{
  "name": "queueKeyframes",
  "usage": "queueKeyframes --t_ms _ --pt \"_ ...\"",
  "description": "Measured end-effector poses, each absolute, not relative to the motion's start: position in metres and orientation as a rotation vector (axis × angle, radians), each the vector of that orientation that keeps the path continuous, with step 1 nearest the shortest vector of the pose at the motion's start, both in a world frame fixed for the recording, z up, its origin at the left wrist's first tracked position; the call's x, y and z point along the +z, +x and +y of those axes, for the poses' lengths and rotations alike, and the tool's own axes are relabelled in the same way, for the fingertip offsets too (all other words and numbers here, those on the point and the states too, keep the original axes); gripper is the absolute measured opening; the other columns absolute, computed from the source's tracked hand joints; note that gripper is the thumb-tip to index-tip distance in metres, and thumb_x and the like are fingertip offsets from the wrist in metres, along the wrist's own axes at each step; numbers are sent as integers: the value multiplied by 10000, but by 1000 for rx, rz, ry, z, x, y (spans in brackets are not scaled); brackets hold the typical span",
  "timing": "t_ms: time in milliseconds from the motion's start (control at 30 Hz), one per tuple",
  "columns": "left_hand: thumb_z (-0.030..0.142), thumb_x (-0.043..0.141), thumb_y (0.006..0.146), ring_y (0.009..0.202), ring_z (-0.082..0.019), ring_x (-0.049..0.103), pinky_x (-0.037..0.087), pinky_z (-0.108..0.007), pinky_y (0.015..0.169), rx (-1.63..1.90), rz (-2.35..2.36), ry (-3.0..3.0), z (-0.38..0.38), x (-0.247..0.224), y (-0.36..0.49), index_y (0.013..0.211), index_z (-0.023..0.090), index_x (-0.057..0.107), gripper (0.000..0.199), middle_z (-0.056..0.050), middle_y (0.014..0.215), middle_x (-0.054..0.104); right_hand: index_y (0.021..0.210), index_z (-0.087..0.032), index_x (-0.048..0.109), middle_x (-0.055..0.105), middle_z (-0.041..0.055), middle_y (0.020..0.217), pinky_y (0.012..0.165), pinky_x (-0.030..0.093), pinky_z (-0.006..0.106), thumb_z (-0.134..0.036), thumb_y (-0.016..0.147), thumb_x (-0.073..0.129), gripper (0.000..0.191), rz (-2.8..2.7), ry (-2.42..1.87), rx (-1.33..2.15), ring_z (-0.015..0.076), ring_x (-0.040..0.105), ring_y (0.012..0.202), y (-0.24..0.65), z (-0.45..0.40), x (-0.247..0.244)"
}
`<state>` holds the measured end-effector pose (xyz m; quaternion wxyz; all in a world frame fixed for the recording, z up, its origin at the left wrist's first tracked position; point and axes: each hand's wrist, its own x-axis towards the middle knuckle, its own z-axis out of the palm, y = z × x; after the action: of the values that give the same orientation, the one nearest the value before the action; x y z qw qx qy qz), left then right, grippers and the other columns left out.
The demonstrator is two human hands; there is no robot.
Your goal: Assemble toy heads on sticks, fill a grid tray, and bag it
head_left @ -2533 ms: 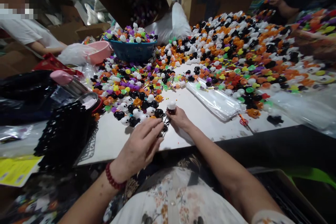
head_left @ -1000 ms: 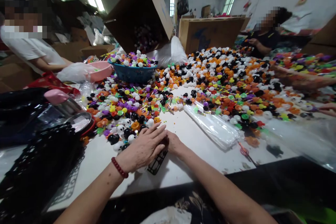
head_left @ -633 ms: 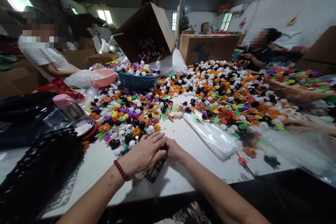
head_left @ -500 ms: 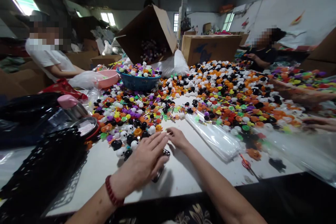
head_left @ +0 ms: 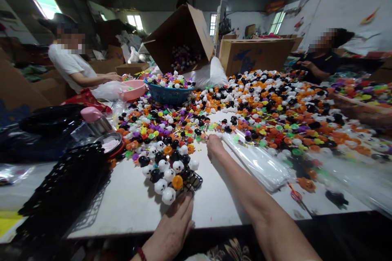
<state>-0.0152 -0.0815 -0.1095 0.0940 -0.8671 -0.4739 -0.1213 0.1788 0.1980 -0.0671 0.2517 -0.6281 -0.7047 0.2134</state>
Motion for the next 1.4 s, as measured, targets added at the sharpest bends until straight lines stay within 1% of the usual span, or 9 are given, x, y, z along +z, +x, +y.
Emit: queueKeyframes --t_ms 67,233,400,533,667,833,967,1100,1400 --pt "328 458 976 1377 -267 446 485 -373 1062 -374 -1418 -2516 -82 -121 -12 1524 192 310 584 -100 1536 415 927 -167 605 661 103 940 736 448 292 -239 858 550 114 -1778 -1660 710 224 612 907 187 179 -69" --pt "374 446 978 1352 -298 469 511 -395 1028 -420 -1601 -2369 -73 -131 21 1487 140 383 564 -136 1515 438 909 -184 594 672 51 818 542 430 252 -379 835 533 217 -1536 -1459 1142 135 553 585 201 112 -77" --pt "410 428 978 1385 -335 418 488 -443 1052 -427 -1770 -2355 -58 -122 51 1463 76 398 590 -190 1538 381 843 -179 634 651 21 793 536 379 225 -437 682 765 330 -1260 -1129 1549 91 493 565 204 54 -76" --pt "410 403 988 1405 -322 391 486 -434 1056 -481 -1794 -2437 -57 -117 51 1464 73 374 584 -194 1559 339 838 -167 657 675 30 805 545 348 229 -442 656 819 367 -1128 -1019 1718 78 458 557 202 33 -70" --pt "363 425 985 1393 -337 397 455 -485 1080 -600 -1723 -2494 -70 -117 38 1431 54 385 544 -226 1482 436 871 -167 680 689 34 816 570 368 240 -454 621 843 414 -1114 -1040 1754 85 478 574 200 22 -70" --pt "273 482 963 1306 -346 472 455 -548 1053 -743 -1724 -2473 -84 -113 24 1382 92 439 459 -214 1357 545 872 -173 688 665 10 776 616 417 251 -443 633 818 384 -1195 -1084 1642 106 520 629 191 13 -78" --pt "256 504 952 1270 -338 483 465 -533 1050 -805 -1751 -2423 -84 -112 24 1314 93 506 397 -196 1323 554 802 -164 676 675 31 791 723 480 299 -435 681 770 312 -1323 -1151 1480 162 596 742 182 10 -85" --pt "263 505 954 1240 -317 490 479 -488 1040 -815 -1798 -2391 -84 -113 26 1288 74 526 385 -209 1307 538 970 -156 696 708 69 940 799 499 331 -412 765 676 327 -1479 -1159 1358 199 635 860 176 10 -88" --pt "255 484 956 1257 -317 469 448 -515 1064 -809 -1789 -2423 -84 -114 26 1330 88 485 410 -208 1328 521 934 -163 644 699 51 875 740 497 306 -363 809 630 237 -1728 -1149 1285 197 626 803 165 2 -97"
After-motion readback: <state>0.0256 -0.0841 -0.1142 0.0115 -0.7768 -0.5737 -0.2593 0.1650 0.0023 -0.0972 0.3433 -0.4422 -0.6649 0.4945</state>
